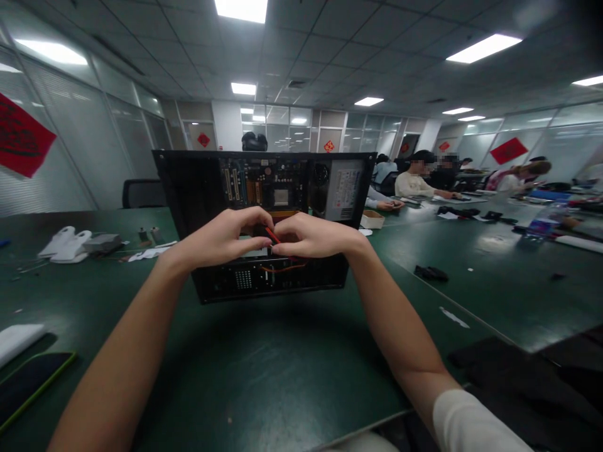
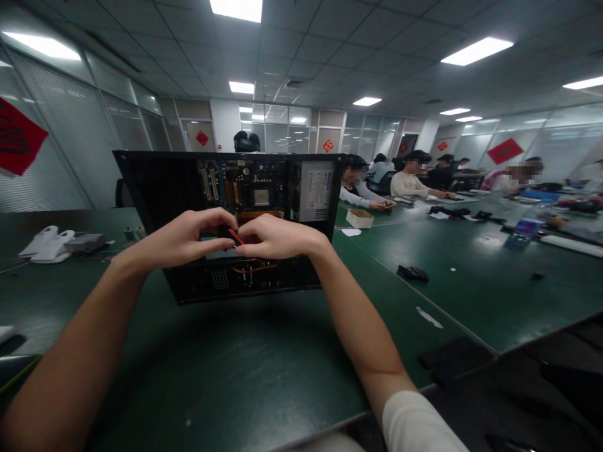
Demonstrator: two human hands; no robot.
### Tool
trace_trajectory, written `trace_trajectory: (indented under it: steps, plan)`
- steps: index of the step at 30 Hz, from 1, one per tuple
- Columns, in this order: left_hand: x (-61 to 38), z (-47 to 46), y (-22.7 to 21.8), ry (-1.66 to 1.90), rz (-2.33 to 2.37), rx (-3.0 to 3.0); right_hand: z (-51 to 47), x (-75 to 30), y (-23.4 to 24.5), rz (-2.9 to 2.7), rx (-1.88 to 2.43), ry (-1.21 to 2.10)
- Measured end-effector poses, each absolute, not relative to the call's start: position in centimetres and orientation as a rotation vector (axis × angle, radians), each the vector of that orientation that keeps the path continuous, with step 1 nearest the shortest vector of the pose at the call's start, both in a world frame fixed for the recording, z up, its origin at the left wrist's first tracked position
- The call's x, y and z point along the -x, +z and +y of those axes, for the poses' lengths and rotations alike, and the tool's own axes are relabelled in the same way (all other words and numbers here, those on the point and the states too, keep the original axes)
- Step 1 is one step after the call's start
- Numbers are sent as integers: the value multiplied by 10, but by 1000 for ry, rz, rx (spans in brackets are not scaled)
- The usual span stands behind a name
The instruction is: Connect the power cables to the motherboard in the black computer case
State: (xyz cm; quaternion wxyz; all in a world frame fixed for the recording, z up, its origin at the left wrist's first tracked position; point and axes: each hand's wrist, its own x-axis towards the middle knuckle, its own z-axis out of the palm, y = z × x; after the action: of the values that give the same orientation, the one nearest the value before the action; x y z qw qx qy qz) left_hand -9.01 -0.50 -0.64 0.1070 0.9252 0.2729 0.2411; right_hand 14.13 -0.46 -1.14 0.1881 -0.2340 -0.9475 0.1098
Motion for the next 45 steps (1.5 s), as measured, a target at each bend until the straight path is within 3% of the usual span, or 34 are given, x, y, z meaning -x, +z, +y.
trace_trajectory:
  steps: [4,10,12,17,24,42,45]
  plan:
    - [87,-3,-16,684,733,-2622,-10,-153,-5,-2478,666,311]
    - [91,3,-14,197,699,-2677,-11,-167,-1,-2251,702,544]
    - [94,1,-8,303,709,-2763,-8,-166,-2,-2189,730,600]
    - [100,-4,-2,959,737,-2946,-1,-157,-5,-2018,766,680]
    - [92,1,-15,1393,692,-3019,-8,-144,-8,-2070,721,770]
    - [97,2,-14,1059,795,-3218,-2,-130,-23,-2193,723,637]
    - [100,3,-12,1022,900,-3333,-10,-125,-21,-2251,832,431]
